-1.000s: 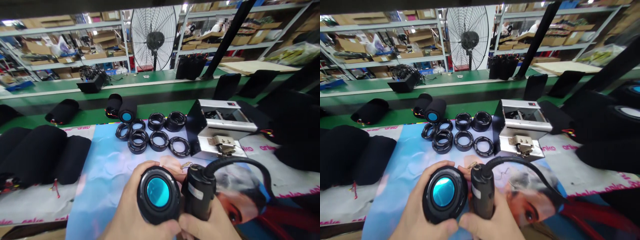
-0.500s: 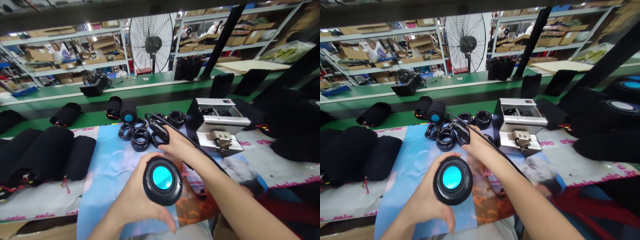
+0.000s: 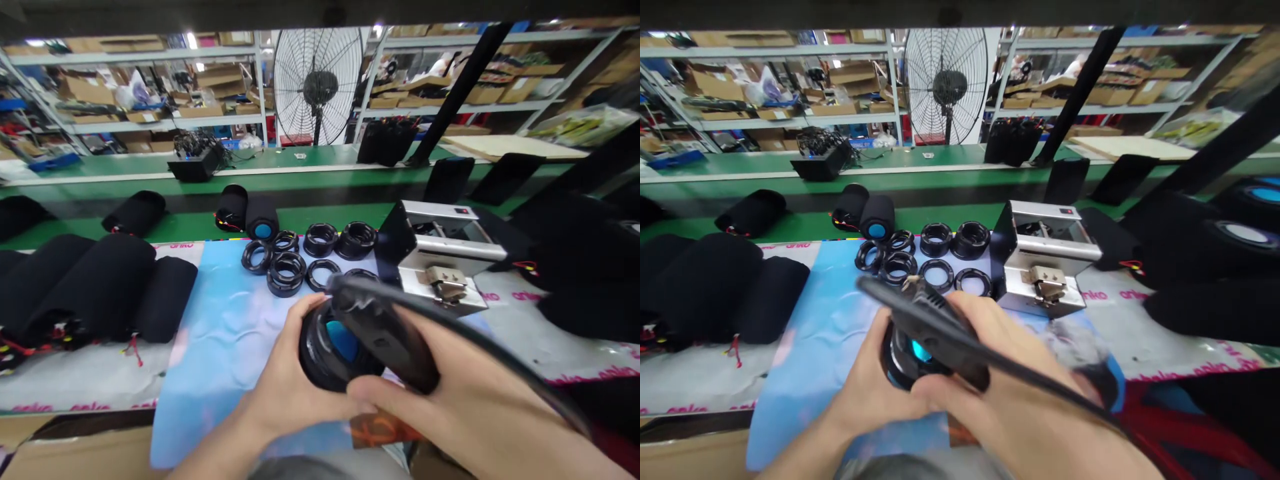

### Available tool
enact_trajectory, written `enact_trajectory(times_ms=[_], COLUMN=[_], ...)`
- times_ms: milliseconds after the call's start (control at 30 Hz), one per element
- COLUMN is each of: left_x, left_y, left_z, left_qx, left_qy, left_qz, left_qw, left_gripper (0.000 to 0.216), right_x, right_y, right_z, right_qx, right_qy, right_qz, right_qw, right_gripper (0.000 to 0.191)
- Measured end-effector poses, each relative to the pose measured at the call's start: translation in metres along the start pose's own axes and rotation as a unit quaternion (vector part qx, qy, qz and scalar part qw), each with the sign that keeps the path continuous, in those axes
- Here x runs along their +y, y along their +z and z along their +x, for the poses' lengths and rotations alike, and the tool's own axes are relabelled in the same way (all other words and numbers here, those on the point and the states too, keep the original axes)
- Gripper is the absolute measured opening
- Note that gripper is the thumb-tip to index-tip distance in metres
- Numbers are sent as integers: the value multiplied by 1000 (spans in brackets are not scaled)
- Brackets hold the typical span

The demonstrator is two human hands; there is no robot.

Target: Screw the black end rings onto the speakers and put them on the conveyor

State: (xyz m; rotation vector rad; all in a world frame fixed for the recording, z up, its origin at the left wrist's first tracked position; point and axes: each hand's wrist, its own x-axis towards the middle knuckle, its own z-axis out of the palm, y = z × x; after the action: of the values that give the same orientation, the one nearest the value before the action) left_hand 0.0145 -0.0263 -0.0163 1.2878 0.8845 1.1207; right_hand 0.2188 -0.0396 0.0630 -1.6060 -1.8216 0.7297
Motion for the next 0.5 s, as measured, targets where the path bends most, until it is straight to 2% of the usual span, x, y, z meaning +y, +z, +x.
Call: enact_trajectory(times_ms=[67, 167, 233, 300, 400, 500], left_x=[0, 0, -1, -2, -2, -1], left_y=[-2, -7, -11, -13, -14, -13], left_z=[2, 5, 8, 10, 12, 13], left_qx=[-8, -40, -56, -69, -71, -67], left_qy=[23, 23, 20, 21, 14, 10], left_qz=[6, -25, -38, -39, -24, -20], left_qw=[1000, 999, 997, 997, 997, 998], left_gripper=[114, 122, 126, 133, 142, 143], right_x=[0, 7, 13, 18, 18, 15], right_y=[-1, -8, -12, -14, -10, -5], right_z=[-4, 3, 12, 21, 25, 21], right_qx=[-20, -77, -134, -179, -165, -114], right_qy=[36, 96, 92, 67, 36, 37], right_qz=[18, 139, 199, 193, 149, 125], right_qw=[999, 983, 966, 962, 974, 985], right_gripper=[67, 85, 95, 94, 80, 86])
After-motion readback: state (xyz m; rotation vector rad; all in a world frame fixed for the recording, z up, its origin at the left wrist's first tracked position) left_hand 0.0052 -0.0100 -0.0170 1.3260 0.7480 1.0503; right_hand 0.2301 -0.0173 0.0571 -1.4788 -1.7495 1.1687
